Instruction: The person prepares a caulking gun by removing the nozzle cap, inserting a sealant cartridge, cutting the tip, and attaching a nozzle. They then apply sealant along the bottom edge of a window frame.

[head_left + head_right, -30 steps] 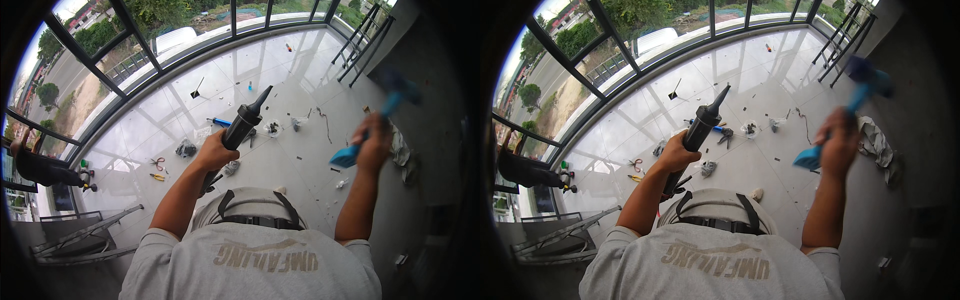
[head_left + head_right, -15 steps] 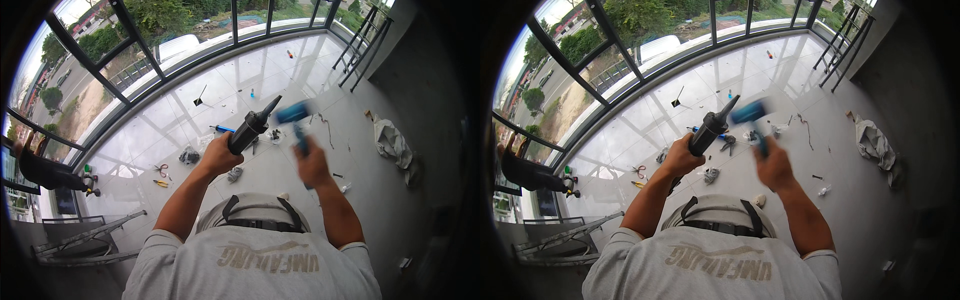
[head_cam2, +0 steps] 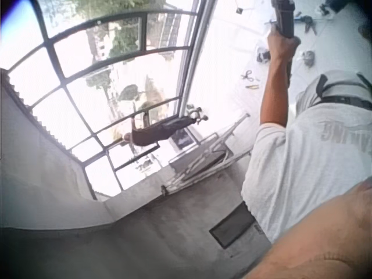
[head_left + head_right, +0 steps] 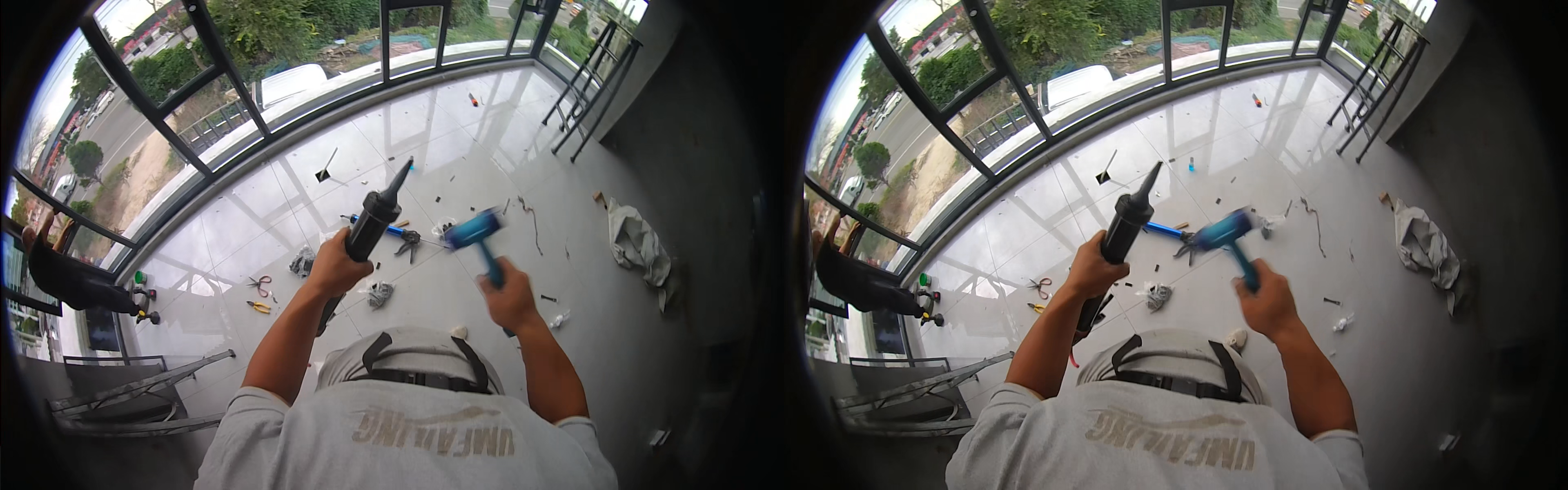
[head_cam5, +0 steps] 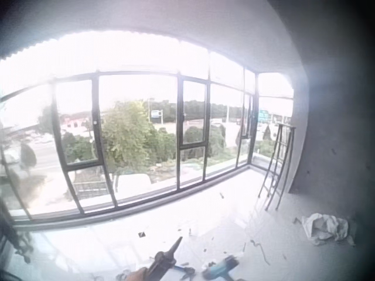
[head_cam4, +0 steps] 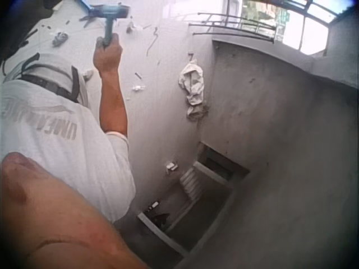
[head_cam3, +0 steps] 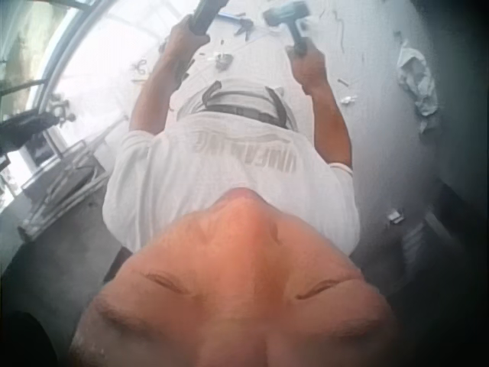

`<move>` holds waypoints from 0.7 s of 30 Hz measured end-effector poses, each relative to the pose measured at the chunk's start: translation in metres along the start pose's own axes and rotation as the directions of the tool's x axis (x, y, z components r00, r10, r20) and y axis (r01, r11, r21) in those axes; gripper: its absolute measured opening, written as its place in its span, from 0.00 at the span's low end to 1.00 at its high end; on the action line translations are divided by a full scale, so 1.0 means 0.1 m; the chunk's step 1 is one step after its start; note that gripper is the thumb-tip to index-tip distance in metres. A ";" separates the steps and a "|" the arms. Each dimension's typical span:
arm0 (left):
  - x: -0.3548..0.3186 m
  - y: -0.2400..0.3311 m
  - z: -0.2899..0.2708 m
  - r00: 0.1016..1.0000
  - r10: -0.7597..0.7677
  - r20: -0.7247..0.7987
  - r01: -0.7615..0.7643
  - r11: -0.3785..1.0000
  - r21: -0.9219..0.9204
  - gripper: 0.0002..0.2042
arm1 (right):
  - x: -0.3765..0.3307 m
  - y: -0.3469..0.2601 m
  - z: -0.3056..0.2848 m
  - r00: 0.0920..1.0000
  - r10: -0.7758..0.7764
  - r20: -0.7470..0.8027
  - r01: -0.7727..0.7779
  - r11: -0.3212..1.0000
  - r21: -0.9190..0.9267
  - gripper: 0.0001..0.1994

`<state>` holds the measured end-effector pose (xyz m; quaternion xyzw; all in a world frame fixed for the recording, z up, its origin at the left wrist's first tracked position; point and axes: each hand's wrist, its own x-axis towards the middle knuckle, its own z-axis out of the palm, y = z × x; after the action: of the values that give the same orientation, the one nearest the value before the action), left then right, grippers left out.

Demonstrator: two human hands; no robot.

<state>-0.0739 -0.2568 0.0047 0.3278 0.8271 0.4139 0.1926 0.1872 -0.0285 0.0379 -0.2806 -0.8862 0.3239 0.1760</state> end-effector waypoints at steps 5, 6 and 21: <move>-0.13 0.19 0.03 0.982 -0.052 0.181 0.070 0.993 -0.097 0.22 | 0.21 -0.42 -0.24 0.958 -0.023 -0.285 0.103 0.957 0.271 0.09; -0.13 0.22 0.05 0.985 -0.021 0.171 0.047 0.987 -0.154 0.21 | 0.20 -0.40 -0.13 0.966 -0.094 -0.239 0.138 0.975 0.176 0.09; -0.03 -0.29 -0.12 0.936 0.028 0.350 0.077 0.956 -0.283 0.24 | 0.17 -0.14 -0.08 0.998 -0.034 0.058 0.035 0.999 -0.032 0.08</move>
<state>-0.0896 -0.2782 -0.0113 0.3538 0.7133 0.4640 0.3882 0.1721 -0.0229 0.0552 -0.2587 -0.9009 0.3139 0.1513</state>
